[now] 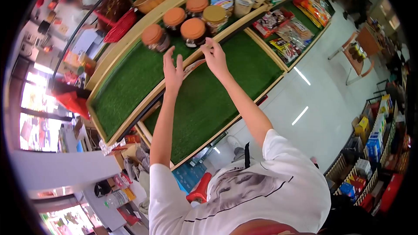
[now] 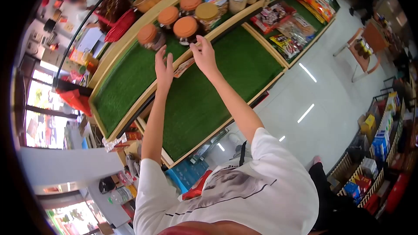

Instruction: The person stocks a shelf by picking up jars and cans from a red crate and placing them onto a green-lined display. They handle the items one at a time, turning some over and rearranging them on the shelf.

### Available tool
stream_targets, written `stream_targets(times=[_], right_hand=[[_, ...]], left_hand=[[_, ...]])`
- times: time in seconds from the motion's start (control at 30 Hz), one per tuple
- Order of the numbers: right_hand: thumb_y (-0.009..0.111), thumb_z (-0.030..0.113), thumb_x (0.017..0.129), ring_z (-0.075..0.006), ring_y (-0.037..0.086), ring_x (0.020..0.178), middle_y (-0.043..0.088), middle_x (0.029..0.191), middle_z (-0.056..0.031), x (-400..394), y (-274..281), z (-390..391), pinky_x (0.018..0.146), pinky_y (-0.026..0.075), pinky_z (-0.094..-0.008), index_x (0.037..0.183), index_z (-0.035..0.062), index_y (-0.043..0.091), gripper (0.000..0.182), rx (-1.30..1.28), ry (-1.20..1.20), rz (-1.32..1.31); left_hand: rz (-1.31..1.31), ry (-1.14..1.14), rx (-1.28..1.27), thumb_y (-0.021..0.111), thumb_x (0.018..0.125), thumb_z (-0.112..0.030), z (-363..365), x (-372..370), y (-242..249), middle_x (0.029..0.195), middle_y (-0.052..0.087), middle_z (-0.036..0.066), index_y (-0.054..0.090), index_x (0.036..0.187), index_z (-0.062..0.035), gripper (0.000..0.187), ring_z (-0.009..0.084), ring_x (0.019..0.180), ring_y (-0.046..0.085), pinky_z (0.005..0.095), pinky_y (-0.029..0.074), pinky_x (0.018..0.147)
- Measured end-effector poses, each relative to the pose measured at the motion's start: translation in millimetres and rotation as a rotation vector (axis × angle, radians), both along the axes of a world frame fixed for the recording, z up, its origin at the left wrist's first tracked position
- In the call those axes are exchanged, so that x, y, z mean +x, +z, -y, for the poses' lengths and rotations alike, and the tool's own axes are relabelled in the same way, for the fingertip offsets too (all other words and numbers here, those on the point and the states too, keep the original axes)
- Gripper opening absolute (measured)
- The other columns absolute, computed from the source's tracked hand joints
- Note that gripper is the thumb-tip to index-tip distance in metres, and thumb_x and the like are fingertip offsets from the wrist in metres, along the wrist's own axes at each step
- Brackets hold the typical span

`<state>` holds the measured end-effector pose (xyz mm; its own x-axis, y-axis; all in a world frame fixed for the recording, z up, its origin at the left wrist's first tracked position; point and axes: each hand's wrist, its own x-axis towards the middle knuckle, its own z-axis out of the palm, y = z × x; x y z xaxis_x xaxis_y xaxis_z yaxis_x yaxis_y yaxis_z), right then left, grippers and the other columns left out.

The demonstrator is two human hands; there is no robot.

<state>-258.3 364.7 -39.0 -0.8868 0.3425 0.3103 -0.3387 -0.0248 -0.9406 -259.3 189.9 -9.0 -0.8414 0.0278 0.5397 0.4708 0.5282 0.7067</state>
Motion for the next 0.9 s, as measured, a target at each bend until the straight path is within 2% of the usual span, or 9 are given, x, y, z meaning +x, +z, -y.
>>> stream_targets(times=[0.23,0.37,0.43,0.47,0.5,0.6,0.73,0.8,0.9], right_hand=[[0.065,0.023,0.096,-0.0174,0.067,0.085,0.067,0.108,-0.0131,-59,40,6,0.074,0.056,-0.0319,0.127,-0.0022,0.056,0.041,-0.119,0.33,0.029],[0.068,0.027,0.092,-0.0175,0.065,0.08,0.068,0.095,-0.0112,-97,42,81,0.073,0.054,-0.032,0.124,-0.0049,0.051,0.048,0.008,0.407,0.095],[0.069,0.03,0.089,-0.0251,0.067,0.096,0.069,0.107,-0.0193,-111,28,109,0.087,0.053,-0.0375,0.122,-0.008,0.051,0.054,-0.041,0.363,0.11],[0.07,0.031,0.088,-0.0284,0.065,0.106,0.066,0.115,-0.0239,-118,16,127,0.091,0.052,-0.0403,0.126,-0.0086,0.051,0.058,-0.028,0.286,0.045],[0.066,0.033,0.087,-0.0424,0.065,0.102,0.064,0.11,-0.0334,-111,13,130,0.09,0.052,-0.0467,0.128,-0.0113,0.046,0.064,-0.079,0.276,-0.089],[0.067,0.035,0.092,-0.0408,0.026,0.147,0.018,0.159,-0.0308,-111,-20,131,0.12,0.026,-0.0415,0.157,-0.004,0.014,0.093,0.049,0.405,-0.082],[0.064,0.041,0.093,-0.04,0.011,0.153,0.004,0.164,-0.0293,-100,-15,123,0.124,0.019,-0.0412,0.16,0.0048,-0.005,0.103,0.173,0.383,0.032],[0.068,0.039,0.089,-0.04,0.013,0.153,0.004,0.164,-0.0284,-92,-14,118,0.124,0.02,-0.0412,0.16,0.0068,-0.005,0.106,0.273,0.357,-0.079],[0.072,0.033,0.088,-0.0375,0.046,0.131,0.024,0.157,-0.0282,-93,-20,115,0.11,0.04,-0.0398,0.159,0.0032,0.011,0.098,0.188,0.384,-0.037]], left_hand=[[-0.32,0.447,0.194,0.06,0.096,-0.011,-8,-91,-15,0.118,0.057,0.021,0.052,0.129,0.0076,0.039,0.0306,0.112,0.057,0.0418,0.044,0.099],[-0.217,0.43,0.128,0.054,0.101,-0.018,55,-108,-23,0.142,0.044,0.03,0.038,0.143,0.0099,0.053,0.0365,0.131,0.046,0.0461,0.034,0.113],[-0.029,0.286,0.429,0.047,0.105,-0.03,62,-114,-44,0.148,0.042,0.032,0.032,0.151,0.0061,0.061,0.0381,0.134,0.048,0.0464,0.036,0.114],[0.007,0.286,0.257,0.044,0.105,-0.039,82,-135,-69,0.147,0.044,0.029,0.03,0.153,0.0042,0.066,0.037,0.128,0.054,0.0459,0.042,0.108],[0.082,0.201,0.262,0.043,0.105,-0.042,87,-134,-75,0.148,0.044,0.028,0.029,0.154,0.0034,0.068,0.0371,0.127,0.054,0.0462,0.042,0.107],[0.162,0.154,0.436,0.043,0.104,-0.046,69,-128,-59,0.149,0.042,0.029,0.03,0.154,0.0024,0.071,0.0394,0.133,0.048,0.0481,0.037,0.11],[0.099,0.301,0.205,0.038,0.105,-0.049,78,-134,-65,0.148,0.039,0.029,0.034,0.153,0.0011,0.069,0.0445,0.137,0.037,0.0512,0.032,0.113],[0.036,0.356,0.206,0.037,0.107,-0.046,99,-150,-96,0.141,0.046,0.028,0.041,0.145,0.0033,0.062,0.0413,0.129,0.046,0.0489,0.037,0.108],[0.228,0.259,0.546,0.035,0.108,-0.043,82,-127,-64,0.13,0.051,0.025,0.045,0.132,0.0039,0.054,0.0355,0.117,0.053,0.0459,0.041,0.1]])
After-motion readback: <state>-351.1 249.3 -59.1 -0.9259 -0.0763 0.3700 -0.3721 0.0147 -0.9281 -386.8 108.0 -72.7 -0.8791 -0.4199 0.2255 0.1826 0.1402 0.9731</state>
